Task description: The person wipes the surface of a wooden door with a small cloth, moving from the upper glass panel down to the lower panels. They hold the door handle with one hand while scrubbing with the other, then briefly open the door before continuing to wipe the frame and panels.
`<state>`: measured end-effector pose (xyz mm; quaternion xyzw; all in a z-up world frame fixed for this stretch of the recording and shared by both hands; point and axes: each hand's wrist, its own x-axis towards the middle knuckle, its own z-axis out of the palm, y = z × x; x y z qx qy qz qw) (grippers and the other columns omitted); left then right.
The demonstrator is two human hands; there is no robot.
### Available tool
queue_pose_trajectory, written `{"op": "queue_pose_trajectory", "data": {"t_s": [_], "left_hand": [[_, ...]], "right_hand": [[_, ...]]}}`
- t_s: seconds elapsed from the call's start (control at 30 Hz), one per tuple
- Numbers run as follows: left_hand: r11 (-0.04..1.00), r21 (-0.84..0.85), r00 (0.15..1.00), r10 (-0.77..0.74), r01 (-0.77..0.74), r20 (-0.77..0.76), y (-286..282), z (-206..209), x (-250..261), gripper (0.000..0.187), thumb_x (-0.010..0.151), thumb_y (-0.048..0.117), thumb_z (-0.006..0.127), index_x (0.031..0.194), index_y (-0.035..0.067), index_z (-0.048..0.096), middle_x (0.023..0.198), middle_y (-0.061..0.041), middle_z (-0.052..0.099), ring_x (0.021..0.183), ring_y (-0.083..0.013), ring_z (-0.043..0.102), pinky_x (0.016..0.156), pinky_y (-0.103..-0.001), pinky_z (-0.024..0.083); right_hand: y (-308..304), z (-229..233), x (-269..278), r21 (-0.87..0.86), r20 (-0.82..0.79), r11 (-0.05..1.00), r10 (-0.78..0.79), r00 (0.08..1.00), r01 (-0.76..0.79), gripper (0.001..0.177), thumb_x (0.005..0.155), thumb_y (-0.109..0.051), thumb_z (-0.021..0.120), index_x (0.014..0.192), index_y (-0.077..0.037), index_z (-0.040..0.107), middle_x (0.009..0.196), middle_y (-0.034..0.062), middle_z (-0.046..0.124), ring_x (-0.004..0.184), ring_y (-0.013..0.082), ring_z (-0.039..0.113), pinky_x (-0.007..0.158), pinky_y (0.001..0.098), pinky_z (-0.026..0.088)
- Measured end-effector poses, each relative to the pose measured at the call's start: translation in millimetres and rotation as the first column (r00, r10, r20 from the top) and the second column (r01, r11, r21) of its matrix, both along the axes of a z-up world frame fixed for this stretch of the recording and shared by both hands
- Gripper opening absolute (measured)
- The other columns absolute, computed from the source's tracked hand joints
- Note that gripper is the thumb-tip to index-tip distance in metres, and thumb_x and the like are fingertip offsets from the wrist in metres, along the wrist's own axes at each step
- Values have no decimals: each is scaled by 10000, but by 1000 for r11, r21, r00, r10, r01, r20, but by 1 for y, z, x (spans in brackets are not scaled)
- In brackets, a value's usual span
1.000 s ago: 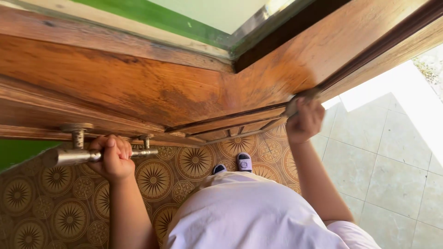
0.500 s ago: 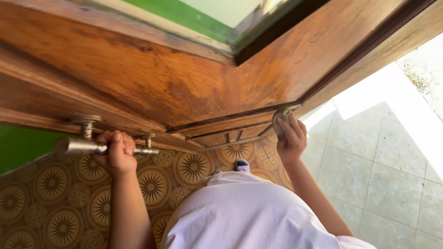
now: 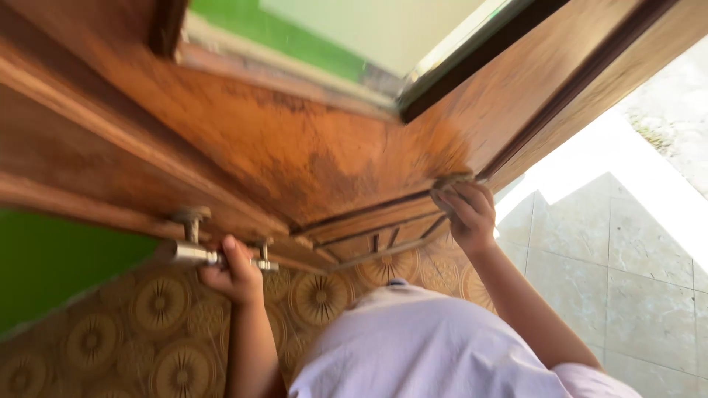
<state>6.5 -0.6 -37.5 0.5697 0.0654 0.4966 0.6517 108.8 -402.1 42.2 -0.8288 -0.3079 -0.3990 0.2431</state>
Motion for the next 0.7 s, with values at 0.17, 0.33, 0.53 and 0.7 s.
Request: {"op": "queue_pose_trajectory", "data": {"t_s": [0.17,0.33,0.53,0.7], "left_hand": [[994,-67,993,-81,87,89,-7,28,4,304,1039,181,664,809,74,497,651,-7,539,546,-83,484,506,-262,402],[983,-142,992,-108,117,70,-8,18,-2,192,1016,148,654,900,62,528,667,-8,544,541,-68,475,495,-237,372],[998,-59,1000,-23,24,8,-9,21,-4,223,1034,119,644,864,74,507,626,-12,527,436,-58,461,423,-202,351],[998,-44,996,39,-43,-75,-13,25,-6,223,1054,104,637,898,77,480,561,-14,515,449,-61,475,470,-215,377]], "right_hand": [[-39,141,16,153,289,987,-94,953,51,236,865,63,558,1032,73,724,988,149,711,986,312,661,911,422,531],[-136,239,106,356,371,931,-63,926,-80,225,1169,-51,533,1273,109,653,920,156,661,735,206,607,629,285,431],[-74,256,98,122,644,958,-275,714,258,179,1140,-14,508,1068,62,653,1111,158,744,1042,284,727,864,368,588],[-90,101,80,230,464,866,-498,732,444,105,1024,-16,587,988,6,684,1061,159,699,994,349,676,842,418,560]]}}
